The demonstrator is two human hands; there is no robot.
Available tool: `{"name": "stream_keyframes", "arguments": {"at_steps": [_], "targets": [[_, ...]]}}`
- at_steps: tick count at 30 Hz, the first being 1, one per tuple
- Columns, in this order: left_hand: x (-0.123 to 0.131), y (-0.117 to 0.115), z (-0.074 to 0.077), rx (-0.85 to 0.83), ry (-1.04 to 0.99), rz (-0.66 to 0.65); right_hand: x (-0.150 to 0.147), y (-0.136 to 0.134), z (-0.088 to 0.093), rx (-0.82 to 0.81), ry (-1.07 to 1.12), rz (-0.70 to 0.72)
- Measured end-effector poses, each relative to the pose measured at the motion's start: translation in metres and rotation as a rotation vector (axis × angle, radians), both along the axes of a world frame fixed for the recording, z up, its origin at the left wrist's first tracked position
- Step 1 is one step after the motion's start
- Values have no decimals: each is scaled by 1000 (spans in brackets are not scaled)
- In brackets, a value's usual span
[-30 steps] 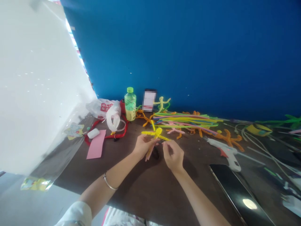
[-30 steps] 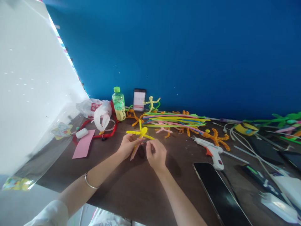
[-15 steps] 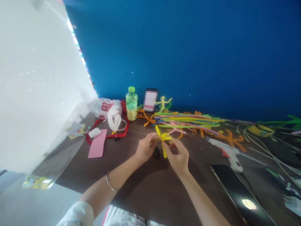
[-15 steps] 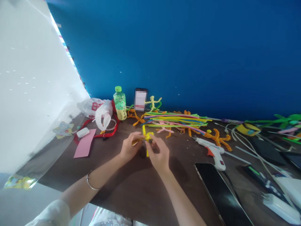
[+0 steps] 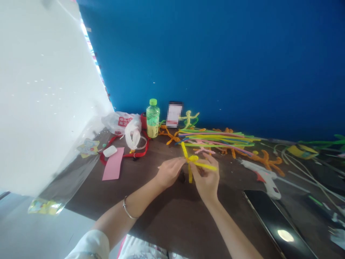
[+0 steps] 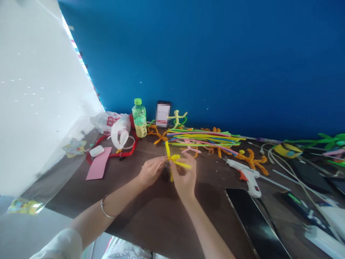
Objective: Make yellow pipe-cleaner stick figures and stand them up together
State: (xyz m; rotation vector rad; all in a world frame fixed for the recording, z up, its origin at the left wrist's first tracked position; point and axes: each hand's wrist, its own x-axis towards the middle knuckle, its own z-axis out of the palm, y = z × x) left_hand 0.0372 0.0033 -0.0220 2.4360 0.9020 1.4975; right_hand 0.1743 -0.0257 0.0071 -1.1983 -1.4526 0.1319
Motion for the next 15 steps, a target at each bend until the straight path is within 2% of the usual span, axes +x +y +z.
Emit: {"name": "stream_keyframes", "arguments": {"at_steps": [3, 7, 10, 15], "targets": [[3, 1, -2, 12, -40, 63, 2, -1, -1, -18, -54, 45], [7, 3, -3, -8, -158, 165, 5, -4, -3, 124, -293, 58], [8, 5, -1, -40, -222, 199, 7, -5, -2, 209, -527, 70], [9, 6, 3, -154, -359, 189, 11, -4, 3, 243, -743, 36]]}}
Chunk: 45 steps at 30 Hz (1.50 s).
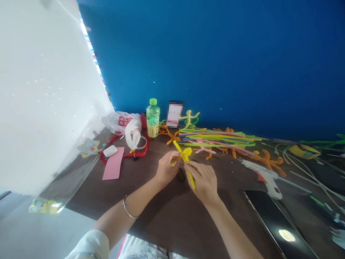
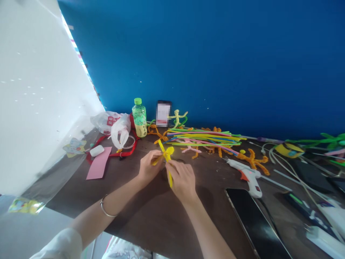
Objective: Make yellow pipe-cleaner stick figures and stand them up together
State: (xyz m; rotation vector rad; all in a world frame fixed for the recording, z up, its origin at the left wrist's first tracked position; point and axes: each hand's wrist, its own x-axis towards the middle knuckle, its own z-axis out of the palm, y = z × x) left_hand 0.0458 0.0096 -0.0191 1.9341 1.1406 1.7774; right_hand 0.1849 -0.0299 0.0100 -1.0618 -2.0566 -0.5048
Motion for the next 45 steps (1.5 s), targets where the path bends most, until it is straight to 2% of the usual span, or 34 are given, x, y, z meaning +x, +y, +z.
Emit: {"name": "stream_keyframes", "arguments": {"at_steps": [4, 7, 9, 12, 16, 18, 20, 22, 24, 28, 32, 36, 39, 45], "targets": [[-2, -2, 3, -68, -53, -29, 0, -4, -1, 69, -125, -69], [-1, -4, 4, -166, -95, -70, -2, -6, -6, 126, -96, -150], [1, -5, 6, -311, -244, -118, -3, -6, -10, 140, -43, -200], [7, -3, 8, -551, -570, -244, -2, 0, -14, 138, 87, -256], [11, 0, 13, -755, -881, -439, 2, 11, -19, 46, 310, -282], [11, 1, 14, -835, -984, -537, 4, 15, -20, -53, 428, -226], [10, 0, 14, -912, -1041, -623, 5, 16, -19, -172, 539, -114], [9, 0, 14, -964, -1062, -671, 4, 15, -17, -236, 605, -17], [8, -1, 15, -980, -1055, -699, 2, 14, -15, -209, 593, 8], [9, -3, 16, -974, -1029, -740, 2, 13, -11, -113, 468, -53], [11, -6, 18, -973, -1001, -746, 4, 12, -14, -105, 344, -100], [12, -8, 19, -966, -992, -762, 3, 11, -15, -126, 292, -76], [13, -8, 18, -975, -995, -766, 4, 9, -11, -159, 215, -23], [13, -7, 17, -973, -947, -679, 11, 8, 3, -254, 2, 162]]}}
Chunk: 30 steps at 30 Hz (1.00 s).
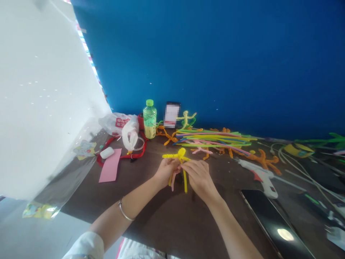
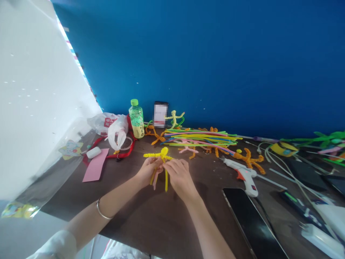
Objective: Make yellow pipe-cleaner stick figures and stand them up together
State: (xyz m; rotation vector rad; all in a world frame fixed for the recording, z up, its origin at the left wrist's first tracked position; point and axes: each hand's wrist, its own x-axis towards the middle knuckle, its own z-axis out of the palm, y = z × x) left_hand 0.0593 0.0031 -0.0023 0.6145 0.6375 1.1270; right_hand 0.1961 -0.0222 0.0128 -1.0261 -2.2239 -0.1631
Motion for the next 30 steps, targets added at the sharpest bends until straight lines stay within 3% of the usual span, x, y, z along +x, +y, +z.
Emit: {"name": "stream_keyframes", "arguments": {"at_steps": [4, 11, 20, 23, 30], "targets": [[1, 0, -2, 56, 26, -4, -2, 0, -3, 22, 43, 19], [10, -8, -7, 149, 118, 83, -12, 1, -15, 50, 279, -236], [15, -13, -9, 162, 143, 111, -18, -1, -16, -8, 349, -306], [14, -10, -12, 179, 167, 115, -21, -1, -13, -144, 503, -289], [12, -8, -8, 166, 114, 45, -21, 2, -18, -639, 1008, -188]]}}
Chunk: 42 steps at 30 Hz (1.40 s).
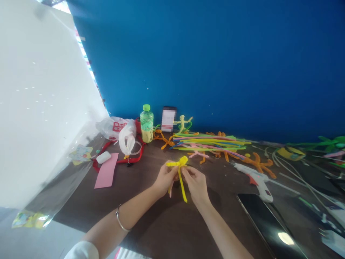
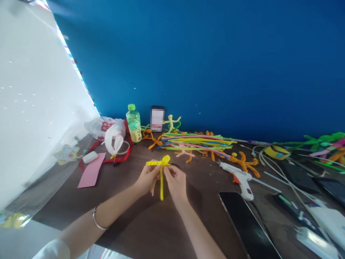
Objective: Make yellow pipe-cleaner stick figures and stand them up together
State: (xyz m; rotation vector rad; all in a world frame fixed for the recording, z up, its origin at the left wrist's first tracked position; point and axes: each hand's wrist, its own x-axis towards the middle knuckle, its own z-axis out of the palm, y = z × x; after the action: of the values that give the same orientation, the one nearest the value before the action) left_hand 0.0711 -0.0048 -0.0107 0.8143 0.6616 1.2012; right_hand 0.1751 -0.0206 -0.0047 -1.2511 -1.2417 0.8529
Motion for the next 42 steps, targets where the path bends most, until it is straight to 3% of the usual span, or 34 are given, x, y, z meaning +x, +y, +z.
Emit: {"name": "stream_keyframes", "arguments": {"at_steps": [4, 9, 14, 16, 18, 20, 30, 38, 42], "targets": [[-2, 2, -2, -13, -19, -20, -1, 1, -5, 10, -7, 0], [-3, 4, -5, -16, 42, -35, -1, -2, -9, 131, -280, -82], [0, 2, 1, -100, 81, 154, -4, -8, -6, 335, -486, -103], [1, 2, 2, -162, 70, 117, -7, -7, -5, 422, -566, -131], [1, 3, 1, -268, 3, 17, -8, -5, -7, 481, -578, -81], [-1, 2, -2, -284, -45, 80, -8, -5, -10, 542, -599, 107], [-7, 14, -14, -328, -134, 40, -1, -2, -12, 564, -583, 213], [-10, 14, -2, -222, -172, -9, 5, 5, -17, 553, -510, 79], [-11, 14, -4, -188, -161, -18, 5, 6, -19, 562, -513, 28]]}}
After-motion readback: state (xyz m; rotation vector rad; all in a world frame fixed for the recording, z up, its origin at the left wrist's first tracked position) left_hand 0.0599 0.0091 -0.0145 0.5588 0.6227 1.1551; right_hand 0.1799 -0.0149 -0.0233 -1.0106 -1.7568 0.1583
